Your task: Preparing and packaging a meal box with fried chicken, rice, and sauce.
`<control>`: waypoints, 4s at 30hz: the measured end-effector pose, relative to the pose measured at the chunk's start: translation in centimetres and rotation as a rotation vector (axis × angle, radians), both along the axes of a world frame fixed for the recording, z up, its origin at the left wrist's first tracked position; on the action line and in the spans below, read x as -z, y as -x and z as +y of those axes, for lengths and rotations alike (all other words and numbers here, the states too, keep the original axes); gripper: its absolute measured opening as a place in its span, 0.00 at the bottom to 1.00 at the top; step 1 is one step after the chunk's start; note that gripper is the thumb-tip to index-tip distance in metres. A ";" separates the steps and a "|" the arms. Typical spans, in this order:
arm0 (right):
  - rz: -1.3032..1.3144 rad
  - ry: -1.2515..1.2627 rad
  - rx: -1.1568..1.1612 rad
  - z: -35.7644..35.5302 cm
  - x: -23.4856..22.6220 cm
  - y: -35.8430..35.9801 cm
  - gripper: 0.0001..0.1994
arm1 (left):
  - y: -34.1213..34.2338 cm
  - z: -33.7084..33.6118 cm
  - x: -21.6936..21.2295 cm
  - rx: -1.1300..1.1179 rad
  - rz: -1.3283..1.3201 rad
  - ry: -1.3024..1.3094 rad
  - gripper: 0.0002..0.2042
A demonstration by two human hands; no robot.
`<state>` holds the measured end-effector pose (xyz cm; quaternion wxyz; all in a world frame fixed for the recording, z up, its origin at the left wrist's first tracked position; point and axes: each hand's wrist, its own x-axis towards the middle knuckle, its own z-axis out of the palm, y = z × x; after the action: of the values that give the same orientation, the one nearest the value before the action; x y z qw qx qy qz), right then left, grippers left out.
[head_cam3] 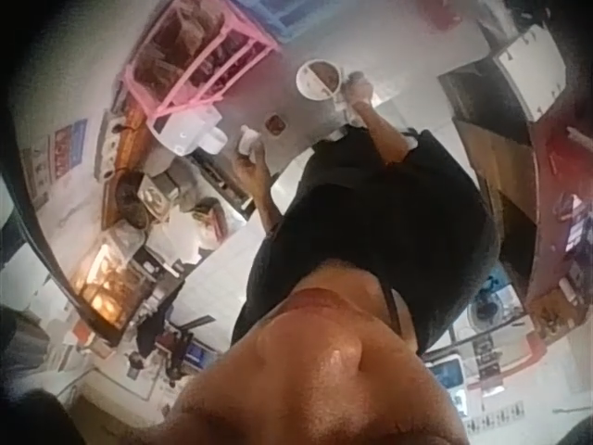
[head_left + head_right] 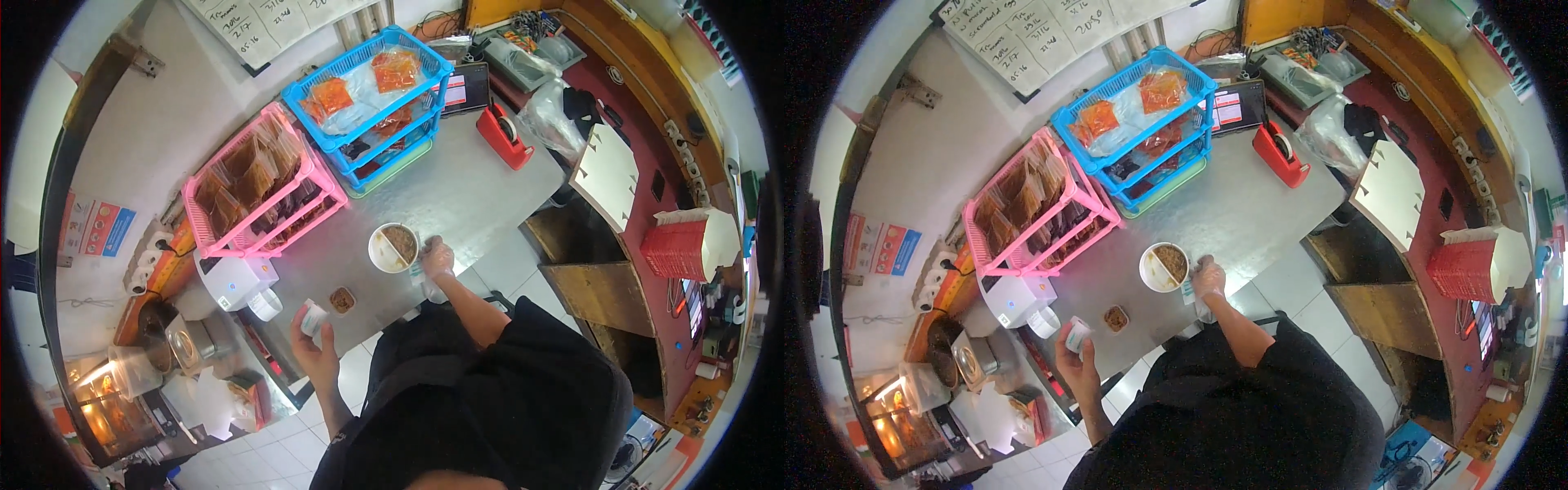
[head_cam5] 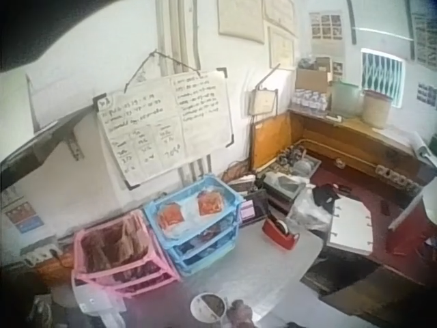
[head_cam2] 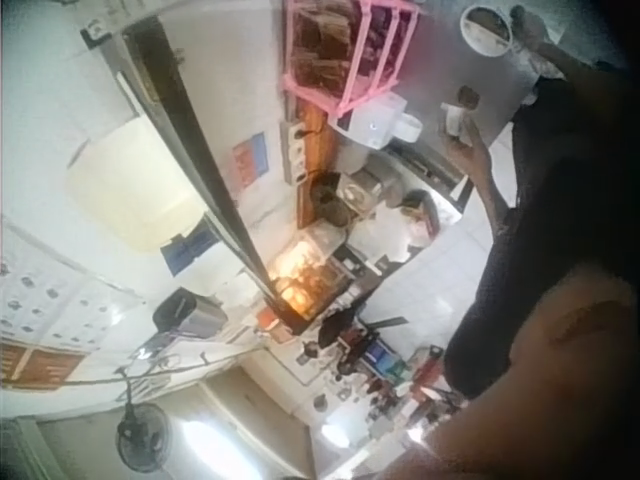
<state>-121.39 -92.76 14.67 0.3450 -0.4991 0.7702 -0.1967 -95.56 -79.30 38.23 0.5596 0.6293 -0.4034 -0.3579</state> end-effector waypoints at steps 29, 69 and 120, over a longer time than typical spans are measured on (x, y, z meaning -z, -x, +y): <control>-0.189 0.278 -1.354 23.6 -15.2 -52.3 0.16 | -33.5 32.7 9.4 -1.306 -0.325 -0.363 0.29; 0.311 0.800 -0.071 -8.2 -12.4 -6.8 0.16 | -20.8 18.5 8.6 -0.063 -0.104 -0.336 0.21; 0.384 0.414 0.343 -29.1 -17.7 -2.4 0.24 | 0.2 6.5 3.2 -0.455 -0.052 -0.191 0.21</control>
<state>-118.98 -121.89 32.40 0.0463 -0.4495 0.8378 -0.3065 -95.80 -72.85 35.04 0.5533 0.7629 -0.2299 -0.2429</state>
